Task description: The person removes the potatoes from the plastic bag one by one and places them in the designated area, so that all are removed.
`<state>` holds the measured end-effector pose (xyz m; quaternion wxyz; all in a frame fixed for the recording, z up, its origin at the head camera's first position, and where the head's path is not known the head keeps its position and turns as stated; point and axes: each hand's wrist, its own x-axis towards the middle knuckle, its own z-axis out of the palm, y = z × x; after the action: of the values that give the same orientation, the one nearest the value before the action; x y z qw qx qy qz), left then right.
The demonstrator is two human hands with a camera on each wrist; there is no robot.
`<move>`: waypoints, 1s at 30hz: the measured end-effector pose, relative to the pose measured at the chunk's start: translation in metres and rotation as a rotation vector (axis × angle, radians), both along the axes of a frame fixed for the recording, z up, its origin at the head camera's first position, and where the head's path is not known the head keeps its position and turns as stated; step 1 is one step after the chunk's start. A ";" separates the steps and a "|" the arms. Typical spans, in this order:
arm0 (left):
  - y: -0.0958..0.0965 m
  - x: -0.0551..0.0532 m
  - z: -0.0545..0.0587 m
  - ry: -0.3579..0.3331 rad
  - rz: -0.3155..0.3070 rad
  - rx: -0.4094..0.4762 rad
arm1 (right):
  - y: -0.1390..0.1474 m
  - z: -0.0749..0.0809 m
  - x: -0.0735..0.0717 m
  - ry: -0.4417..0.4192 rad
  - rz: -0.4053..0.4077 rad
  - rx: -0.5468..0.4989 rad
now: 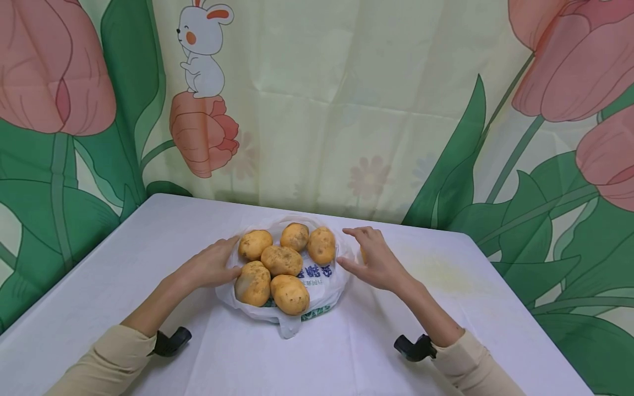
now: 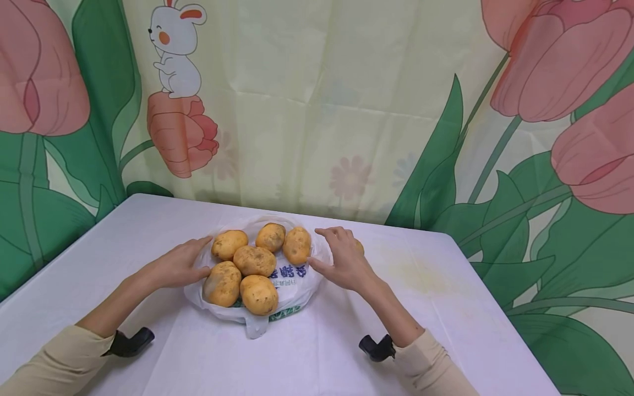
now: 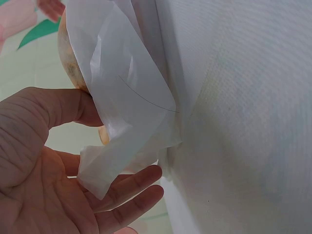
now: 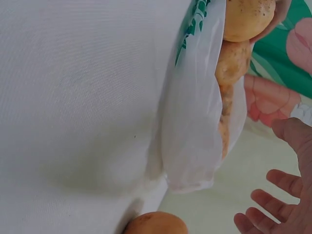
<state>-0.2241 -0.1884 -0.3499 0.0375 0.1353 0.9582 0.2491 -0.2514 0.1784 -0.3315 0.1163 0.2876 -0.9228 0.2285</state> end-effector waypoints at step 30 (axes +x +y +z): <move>0.000 0.000 -0.001 -0.005 0.014 0.002 | -0.036 -0.011 -0.025 -0.072 -0.004 0.046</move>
<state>-0.2244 -0.1880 -0.3512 0.0383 0.1279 0.9589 0.2505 -0.2762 0.1427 -0.3426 0.0772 0.2799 -0.9319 0.2173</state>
